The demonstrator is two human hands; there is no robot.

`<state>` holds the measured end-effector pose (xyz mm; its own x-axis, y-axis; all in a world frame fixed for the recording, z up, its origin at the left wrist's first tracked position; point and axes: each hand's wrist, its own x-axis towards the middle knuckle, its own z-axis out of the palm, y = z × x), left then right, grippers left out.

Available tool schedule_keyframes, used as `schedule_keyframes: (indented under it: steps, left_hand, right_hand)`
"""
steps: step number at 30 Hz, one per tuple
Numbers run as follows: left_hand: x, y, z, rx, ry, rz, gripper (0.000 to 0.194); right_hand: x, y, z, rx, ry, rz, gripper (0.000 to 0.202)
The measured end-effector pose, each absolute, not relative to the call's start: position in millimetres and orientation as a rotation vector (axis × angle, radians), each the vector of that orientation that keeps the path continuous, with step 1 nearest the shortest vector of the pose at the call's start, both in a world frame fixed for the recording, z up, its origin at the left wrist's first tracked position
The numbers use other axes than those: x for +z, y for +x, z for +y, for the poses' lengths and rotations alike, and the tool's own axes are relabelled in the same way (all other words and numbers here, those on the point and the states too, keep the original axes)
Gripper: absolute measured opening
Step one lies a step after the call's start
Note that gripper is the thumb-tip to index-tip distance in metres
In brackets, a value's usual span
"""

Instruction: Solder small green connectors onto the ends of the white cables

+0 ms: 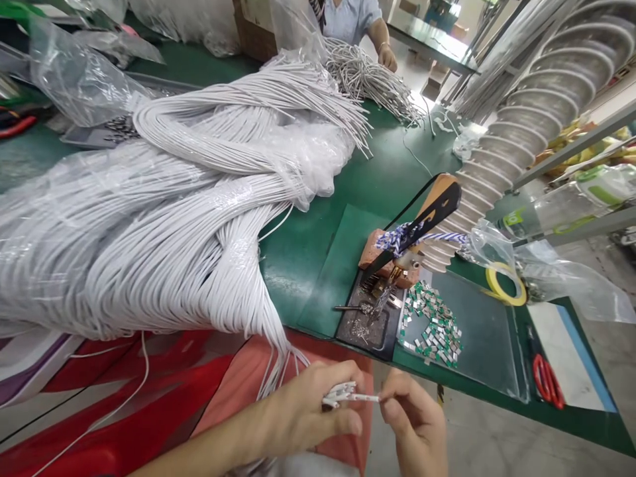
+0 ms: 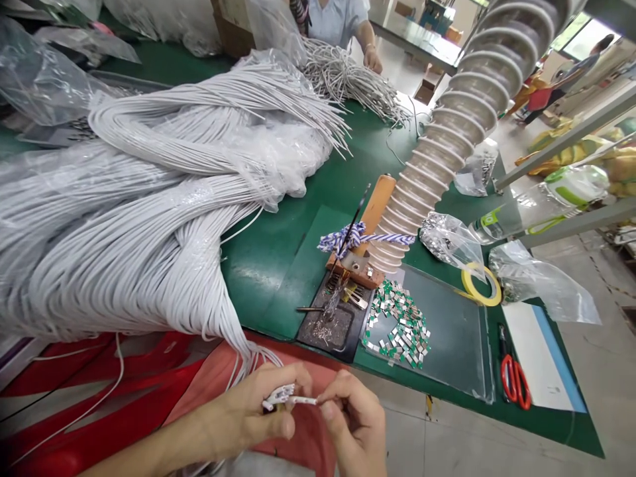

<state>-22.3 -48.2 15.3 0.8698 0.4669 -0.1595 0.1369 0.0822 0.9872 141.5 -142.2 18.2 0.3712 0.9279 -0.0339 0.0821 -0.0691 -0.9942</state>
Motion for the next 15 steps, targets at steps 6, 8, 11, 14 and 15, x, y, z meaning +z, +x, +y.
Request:
schedule_keyframes:
  steps: [6,8,11,14,15]
  left_hand:
    - [20,-23,-47,0.25,1.598,0.498,0.049]
    - [20,-22,-47,0.251,1.574,0.457,0.042]
    - [18,-20,-49,0.263,1.529,0.399,0.039]
    - [20,-22,-49,0.28,1.533,0.429,0.044]
    - [21,-24,-48,0.294,1.53,0.439,0.045]
  right_hand:
    - [15,135,-133,1.03,-1.283,-0.958,0.033]
    - [17,133,-131,1.055,-1.267,-0.967,0.033]
    - [16,129,-130,1.102,-1.287,-0.917,0.03]
    - [10,126,-132,1.164,-1.287,-0.875,0.034]
    - [7,125,-133,1.175,-1.277,-0.849,0.037]
